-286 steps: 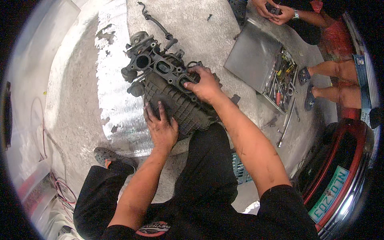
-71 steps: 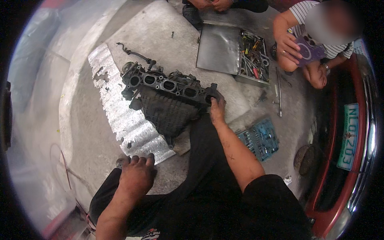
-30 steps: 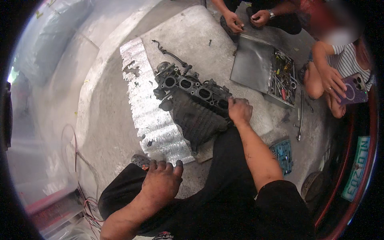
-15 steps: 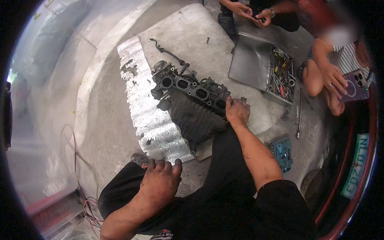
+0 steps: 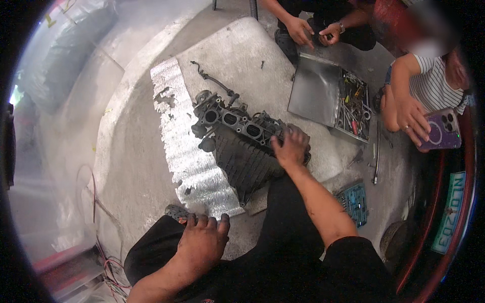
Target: The person turns an intake manifold on the ground and touches its ports and openings by hand.
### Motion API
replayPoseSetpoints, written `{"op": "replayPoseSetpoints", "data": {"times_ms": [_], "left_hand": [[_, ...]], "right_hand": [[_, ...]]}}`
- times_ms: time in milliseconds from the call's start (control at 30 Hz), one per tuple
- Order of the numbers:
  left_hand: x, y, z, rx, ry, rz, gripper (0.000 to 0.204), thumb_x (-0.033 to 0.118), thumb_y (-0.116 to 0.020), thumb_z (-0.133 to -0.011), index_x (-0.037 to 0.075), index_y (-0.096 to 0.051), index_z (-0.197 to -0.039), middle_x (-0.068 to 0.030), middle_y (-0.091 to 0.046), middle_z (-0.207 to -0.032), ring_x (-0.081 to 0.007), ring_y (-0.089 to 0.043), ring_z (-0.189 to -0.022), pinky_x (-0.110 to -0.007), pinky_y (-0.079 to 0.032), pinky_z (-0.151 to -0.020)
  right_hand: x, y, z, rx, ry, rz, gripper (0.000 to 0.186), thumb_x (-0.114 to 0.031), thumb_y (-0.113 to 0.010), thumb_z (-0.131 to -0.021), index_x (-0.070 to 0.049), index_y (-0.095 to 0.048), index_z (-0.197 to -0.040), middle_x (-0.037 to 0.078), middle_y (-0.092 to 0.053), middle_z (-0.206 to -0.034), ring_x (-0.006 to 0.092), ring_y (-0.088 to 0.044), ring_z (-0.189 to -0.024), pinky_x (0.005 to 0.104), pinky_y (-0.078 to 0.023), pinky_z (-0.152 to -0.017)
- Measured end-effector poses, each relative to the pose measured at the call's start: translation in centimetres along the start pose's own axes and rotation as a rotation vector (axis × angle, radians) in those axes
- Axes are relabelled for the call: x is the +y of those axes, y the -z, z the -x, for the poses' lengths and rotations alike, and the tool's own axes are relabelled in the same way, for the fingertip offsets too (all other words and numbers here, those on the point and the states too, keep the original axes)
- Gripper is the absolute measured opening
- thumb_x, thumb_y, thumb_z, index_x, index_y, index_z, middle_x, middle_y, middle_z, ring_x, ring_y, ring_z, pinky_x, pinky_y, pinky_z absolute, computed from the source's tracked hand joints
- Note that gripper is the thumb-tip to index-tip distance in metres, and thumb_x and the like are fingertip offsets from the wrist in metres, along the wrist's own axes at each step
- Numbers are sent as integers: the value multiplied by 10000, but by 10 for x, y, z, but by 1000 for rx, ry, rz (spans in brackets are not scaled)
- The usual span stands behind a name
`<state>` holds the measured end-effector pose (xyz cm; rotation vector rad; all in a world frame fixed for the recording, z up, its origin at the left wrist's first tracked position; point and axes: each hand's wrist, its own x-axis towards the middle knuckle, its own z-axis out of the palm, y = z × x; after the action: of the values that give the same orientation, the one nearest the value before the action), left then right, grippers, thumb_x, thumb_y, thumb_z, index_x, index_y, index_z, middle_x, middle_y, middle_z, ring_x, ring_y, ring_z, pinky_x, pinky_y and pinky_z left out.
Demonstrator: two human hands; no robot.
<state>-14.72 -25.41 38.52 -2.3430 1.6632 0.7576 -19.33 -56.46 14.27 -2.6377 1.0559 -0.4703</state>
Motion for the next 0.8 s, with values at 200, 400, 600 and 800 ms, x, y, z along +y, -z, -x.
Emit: {"op": "replayPoseSetpoints", "data": {"times_ms": [200,400,600,800], "left_hand": [[0,-13,-6,20,-13,9,489,295,-587,-941,7,-547,-1335,-201,-691,-1013,-386,-648,-1055,-580,-421,-1009],[1,-4,-6,-1,-8,32,464,272,-560,-948,8,-553,-1329,-200,-693,-1020,-368,-653,-1041,-584,-431,-996],[-3,-5,0,-5,4,53,465,266,-552,-949,1,-550,-1331,-195,-695,-1038,-358,-651,-1053,-557,-441,-993],[-6,-8,-7,-73,15,29,478,278,-566,-944,3,-549,-1336,-202,-693,-1064,-357,-644,-1068,-545,-436,-1002]], "right_hand": [[-93,-32,-26,-160,325,-36,578,-368,-716,-869,-137,-563,-1376,150,-410,-1487,365,-347,-1406,575,-235,-1162],[-99,-64,-50,-242,218,-84,516,-266,-713,-883,-185,-580,-1375,127,-417,-1493,342,-368,-1402,528,-228,-1175],[-101,-65,-58,-267,161,-175,423,-233,-746,-840,-206,-680,-1257,115,-442,-1464,322,-395,-1371,547,-223,-1166],[-101,-62,-62,-318,198,-105,363,-253,-731,-847,-192,-706,-1204,120,-463,-1424,346,-425,-1317,555,-261,-1152]]}}
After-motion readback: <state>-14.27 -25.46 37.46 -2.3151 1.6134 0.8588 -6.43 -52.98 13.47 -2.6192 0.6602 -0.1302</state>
